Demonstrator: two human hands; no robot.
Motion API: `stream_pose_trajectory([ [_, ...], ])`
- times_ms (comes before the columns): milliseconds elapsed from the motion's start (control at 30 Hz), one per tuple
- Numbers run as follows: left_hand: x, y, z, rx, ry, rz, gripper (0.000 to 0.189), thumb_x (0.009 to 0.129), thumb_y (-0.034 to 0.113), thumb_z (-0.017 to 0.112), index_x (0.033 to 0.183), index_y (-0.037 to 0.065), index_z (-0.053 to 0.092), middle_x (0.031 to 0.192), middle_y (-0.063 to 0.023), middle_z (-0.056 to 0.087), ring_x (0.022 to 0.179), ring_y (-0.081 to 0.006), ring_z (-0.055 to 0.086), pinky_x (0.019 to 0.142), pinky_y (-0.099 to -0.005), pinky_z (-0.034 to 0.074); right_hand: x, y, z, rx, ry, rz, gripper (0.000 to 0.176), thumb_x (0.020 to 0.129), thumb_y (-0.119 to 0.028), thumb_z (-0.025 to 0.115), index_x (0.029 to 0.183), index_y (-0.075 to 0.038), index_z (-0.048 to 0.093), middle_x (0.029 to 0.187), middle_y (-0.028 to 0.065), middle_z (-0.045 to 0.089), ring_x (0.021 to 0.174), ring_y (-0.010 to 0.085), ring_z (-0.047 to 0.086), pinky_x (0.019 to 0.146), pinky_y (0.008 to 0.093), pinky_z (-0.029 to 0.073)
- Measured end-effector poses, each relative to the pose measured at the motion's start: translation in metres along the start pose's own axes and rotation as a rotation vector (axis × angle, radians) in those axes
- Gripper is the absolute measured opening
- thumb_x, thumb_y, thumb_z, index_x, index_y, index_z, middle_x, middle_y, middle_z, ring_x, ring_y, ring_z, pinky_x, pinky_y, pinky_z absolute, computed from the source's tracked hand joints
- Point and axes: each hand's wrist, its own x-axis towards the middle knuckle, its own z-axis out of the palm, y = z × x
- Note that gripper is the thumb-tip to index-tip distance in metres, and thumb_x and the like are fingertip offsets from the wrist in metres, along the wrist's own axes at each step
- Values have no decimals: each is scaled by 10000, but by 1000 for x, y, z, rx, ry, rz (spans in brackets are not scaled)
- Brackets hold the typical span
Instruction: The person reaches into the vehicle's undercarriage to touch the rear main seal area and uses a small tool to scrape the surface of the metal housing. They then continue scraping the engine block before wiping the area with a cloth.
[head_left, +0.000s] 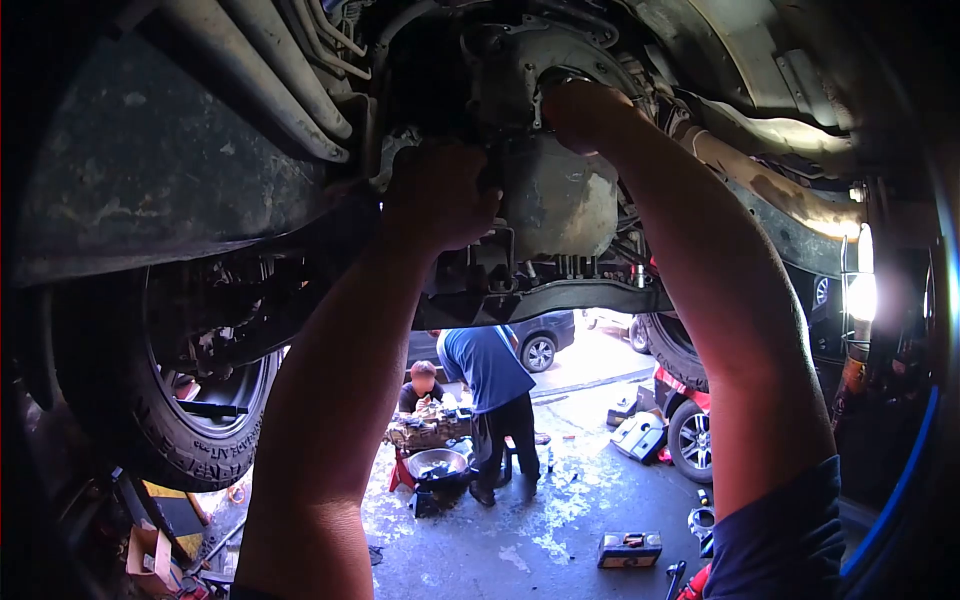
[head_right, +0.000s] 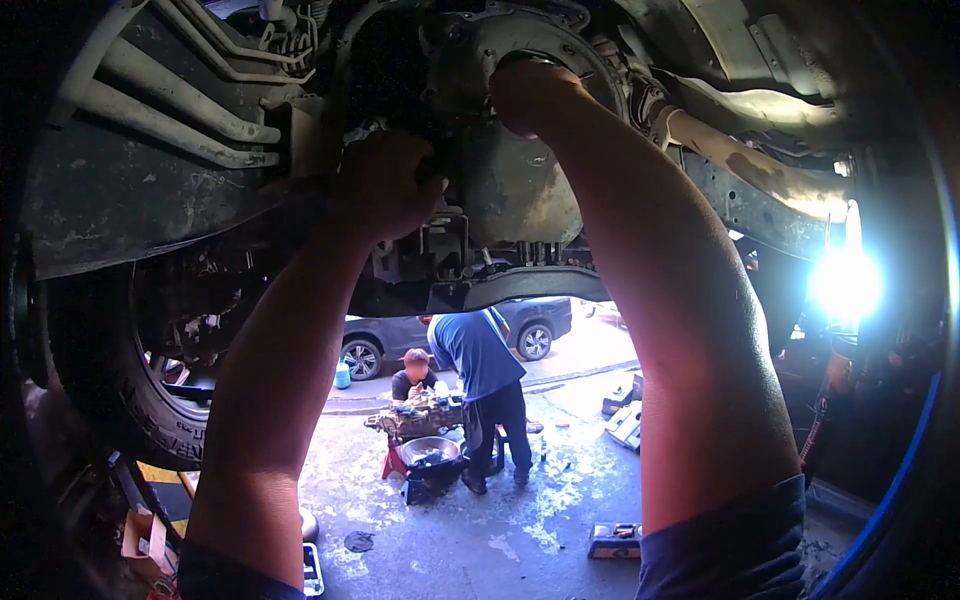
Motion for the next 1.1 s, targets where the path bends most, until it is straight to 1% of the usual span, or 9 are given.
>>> stream_pose_trajectory([
  [200, -3, -1, 8, -55, 200, 39, 423, 880, 305, 700, 1223, 60, 669, 1052, -177, 700, 1021, -349, 660, 947, -480, 494, -8, 2, 2, 51, 14, -172, 188, 853, -93, 659, 1013, -91, 759, 1052, 164, 732, 1044, 317, 708, 901, 445, 570],
  [333, 4, 5, 5, -25, 71, -7, 376, 924, 274, 665, 1275, 139, 669, 1021, -160, 713, 968, -343, 677, 907, -483, 510, -26, -10, 4, 261, 60, -356, 207, 852, -205, 718, 1020, -87, 748, 971, 161, 726, 1014, 327, 700, 905, 457, 554],
  [533, 7, -7, 18, 48, 83, 111, 256, 938, 207, 640, 1178, 165, 721, 951, -165, 713, 887, -344, 691, 804, -467, 544, -35, -22, -11, 528, -251, -316, 269, 887, -231, 716, 1110, -81, 698, 888, 113, 707, 763, 202, 700, 669, 386, 574],
  [633, 9, -8, 17, -39, 89, 118, 198, 933, 187, 638, 1093, 144, 746, 930, -166, 716, 880, -348, 697, 795, -462, 547, -45, -20, -7, 635, -219, -314, 240, 946, -242, 623, 1002, -40, 741, 789, 109, 721, 763, 186, 730, 580, 343, 589],
  [733, 9, -7, 15, -109, 111, 94, 182, 936, 197, 637, 1064, 135, 751, 951, -166, 723, 901, -359, 702, 808, -470, 548, -57, -9, -3, 956, -326, -286, 288, 942, -278, 683, 1143, -71, 692, 919, 86, 715, 771, 172, 702, 661, 353, 581],
  [833, 10, -12, 22, -135, 129, 12, 224, 967, 269, 622, 1114, 148, 740, 985, -169, 730, 932, -356, 710, 829, -470, 555, -64, 4, 15, 1631, -462, -162, 385, 961, -337, 667, 1218, -49, 670, 1048, 111, 727, 902, 223, 716, 782, 367, 591],
  [867, 8, -12, 28, -183, 167, -48, 242, 977, 300, 612, 1129, 157, 735, 983, -166, 731, 933, -344, 713, 830, -467, 558, -65, 11, 20, 1824, -504, -192, 481, 976, -381, 647, 1292, -19, 628, 1183, 147, 706, 1034, 265, 698, 885, 393, 570],
  [967, 10, -6, 28, -236, 152, -160, 289, 1000, 354, 587, 1168, 163, 725, 1020, -172, 732, 951, -331, 719, 851, -451, 563, -65, 17, 43, 2315, -487, -399, 493, 989, -380, 635, 1330, -25, 606, 1244, 156, 687, 1082, 273, 684, 918, 405, 560],
  [1100, 8, -11, 31, -124, 163, -65, 312, 1002, 373, 582, 1181, 158, 721, 1040, -172, 733, 939, -330, 724, 861, -450, 562, -71, -23, 60, 2270, -145, -305, 392, 1007, -320, 623, 1271, -30, 631, 1181, 141, 700, 1040, 257, 690, 895, 418, 568],
])
